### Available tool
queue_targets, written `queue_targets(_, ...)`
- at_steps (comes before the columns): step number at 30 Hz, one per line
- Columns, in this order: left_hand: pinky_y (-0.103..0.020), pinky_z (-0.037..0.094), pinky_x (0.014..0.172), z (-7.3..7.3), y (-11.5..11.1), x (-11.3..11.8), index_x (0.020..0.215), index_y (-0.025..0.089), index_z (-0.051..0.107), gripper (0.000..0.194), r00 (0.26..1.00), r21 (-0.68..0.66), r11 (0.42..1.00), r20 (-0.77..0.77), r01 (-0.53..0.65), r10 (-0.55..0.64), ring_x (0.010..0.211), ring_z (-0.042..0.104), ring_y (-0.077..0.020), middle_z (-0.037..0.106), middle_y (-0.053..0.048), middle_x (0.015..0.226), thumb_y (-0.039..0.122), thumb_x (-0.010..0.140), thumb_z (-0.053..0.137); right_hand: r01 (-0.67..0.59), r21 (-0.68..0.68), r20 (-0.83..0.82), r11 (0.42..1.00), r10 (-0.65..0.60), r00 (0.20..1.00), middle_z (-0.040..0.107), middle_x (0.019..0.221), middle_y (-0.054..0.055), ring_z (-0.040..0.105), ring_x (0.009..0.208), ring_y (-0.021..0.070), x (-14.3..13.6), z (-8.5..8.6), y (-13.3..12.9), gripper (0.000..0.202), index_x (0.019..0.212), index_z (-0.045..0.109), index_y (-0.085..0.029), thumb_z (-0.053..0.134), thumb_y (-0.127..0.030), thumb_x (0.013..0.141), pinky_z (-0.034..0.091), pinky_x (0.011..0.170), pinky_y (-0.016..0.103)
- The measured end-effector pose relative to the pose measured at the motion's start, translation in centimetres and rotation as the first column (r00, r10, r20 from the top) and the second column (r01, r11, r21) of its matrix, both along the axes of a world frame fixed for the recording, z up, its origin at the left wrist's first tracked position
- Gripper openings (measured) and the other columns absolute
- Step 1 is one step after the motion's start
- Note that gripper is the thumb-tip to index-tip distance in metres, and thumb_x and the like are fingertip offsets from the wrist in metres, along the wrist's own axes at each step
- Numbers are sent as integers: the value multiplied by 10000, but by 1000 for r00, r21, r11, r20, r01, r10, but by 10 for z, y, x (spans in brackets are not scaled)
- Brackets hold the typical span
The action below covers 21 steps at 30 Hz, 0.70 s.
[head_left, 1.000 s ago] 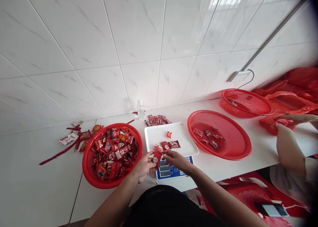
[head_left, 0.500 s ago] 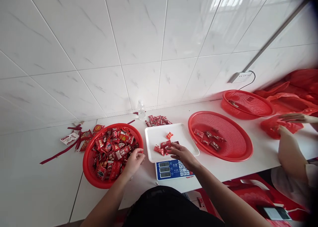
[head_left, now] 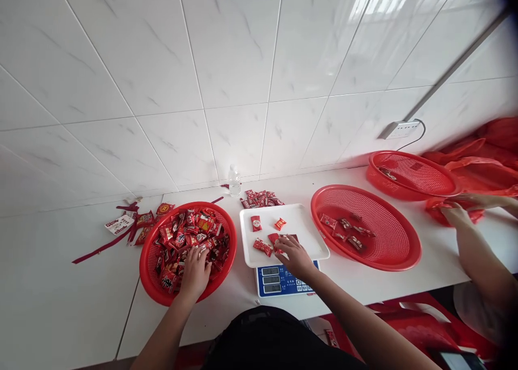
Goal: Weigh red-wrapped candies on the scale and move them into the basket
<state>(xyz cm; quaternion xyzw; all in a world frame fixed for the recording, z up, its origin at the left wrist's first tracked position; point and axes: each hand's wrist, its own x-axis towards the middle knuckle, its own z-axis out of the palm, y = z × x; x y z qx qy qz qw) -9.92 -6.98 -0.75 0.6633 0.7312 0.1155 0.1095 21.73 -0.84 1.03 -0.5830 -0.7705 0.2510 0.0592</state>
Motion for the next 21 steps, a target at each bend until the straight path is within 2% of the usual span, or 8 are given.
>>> queue_targets(2, -500, 215, 1049, 1, -1, -5, 1183, 188, 523, 390, 996, -30, 999, -87, -37, 34, 1309, 252, -292, 460, -102, 1321, 260, 813, 421, 72, 16, 33, 997, -72, 997, 397, 1389, 39, 174, 1342, 291, 4, -1, 8, 410, 1215, 526, -284, 446, -409, 833, 257, 1034, 486)
queue_targets(5, -561, 175, 1033, 1, -2, -10, 1243, 195, 476, 439, 987, -119, 988, -141, -97, 80, 1326, 203, -321, 396, -115, 1379, 301, 819, 431, 166, -53, 59, 985, -163, 985, 329, 1424, 90, 181, 1340, 300, 8, -3, 16, 494, 1291, 445, -225, 436, -420, 837, 260, 1038, 458)
queue_targets(8, -538, 187, 1037, 2, -2, -12, 1270, 205, 451, 459, 986, -180, 979, -150, -94, 67, 1336, 184, -311, 355, -104, 1409, 301, 822, 428, 141, -127, -10, 982, -143, 990, 293, 1435, 119, 293, 1303, 263, 6, -5, 18, 533, 1314, 405, -192, 435, -418, 832, 308, 1023, 376)
queue_targets(10, -530, 186, 1040, 2, -3, -12, 1276, 203, 446, 460, 986, -193, 977, -158, -88, 57, 1340, 174, -309, 344, -102, 1415, 296, 826, 419, 105, -122, -71, 987, -114, 991, 258, 1448, 119, 364, 1263, 245, 2, -5, 17, 543, 1319, 388, -203, 446, -417, 823, 334, 1003, 350)
queue_targets(12, -536, 184, 1039, 1, -3, -11, 1280, 202, 445, 461, 986, -195, 977, -157, -84, 53, 1341, 169, -314, 338, -108, 1418, 294, 830, 411, 84, -88, -108, 993, -93, 990, 224, 1460, 113, 373, 1254, 246, -4, -5, 18, 558, 1327, 366, -223, 452, -431, 817, 344, 989, 358)
queue_targets(15, -542, 187, 1035, -1, -3, -11, 1276, 208, 450, 460, 987, -179, 981, -154, -79, 51, 1339, 177, -316, 344, -110, 1415, 299, 826, 415, 77, -11, -59, 997, -77, 995, 157, 1482, 103, 165, 1344, 276, -14, -6, 28, 599, 1337, 343, -249, 474, -475, 798, 268, 1023, 430)
queue_targets(17, -538, 190, 1034, -3, -3, -10, 1266, 209, 462, 455, 984, -163, 983, -167, -82, 54, 1333, 193, -313, 361, -109, 1404, 295, 821, 422, 92, -14, 16, 996, -92, 996, 100, 1496, 89, 1, 1361, 300, -21, -6, 38, 649, 1348, 319, -281, 488, -532, 774, 185, 1036, 502)
queue_targets(21, -527, 184, 1037, -4, -3, -10, 1250, 213, 481, 441, 981, -144, 986, -188, -81, 53, 1327, 210, -308, 379, -107, 1394, 287, 818, 430, 93, -124, 67, 988, -85, 994, 45, 1507, 66, -43, 1355, 326, -34, -5, 56, 713, 1371, 254, -339, 450, -630, 750, 143, 1022, 540)
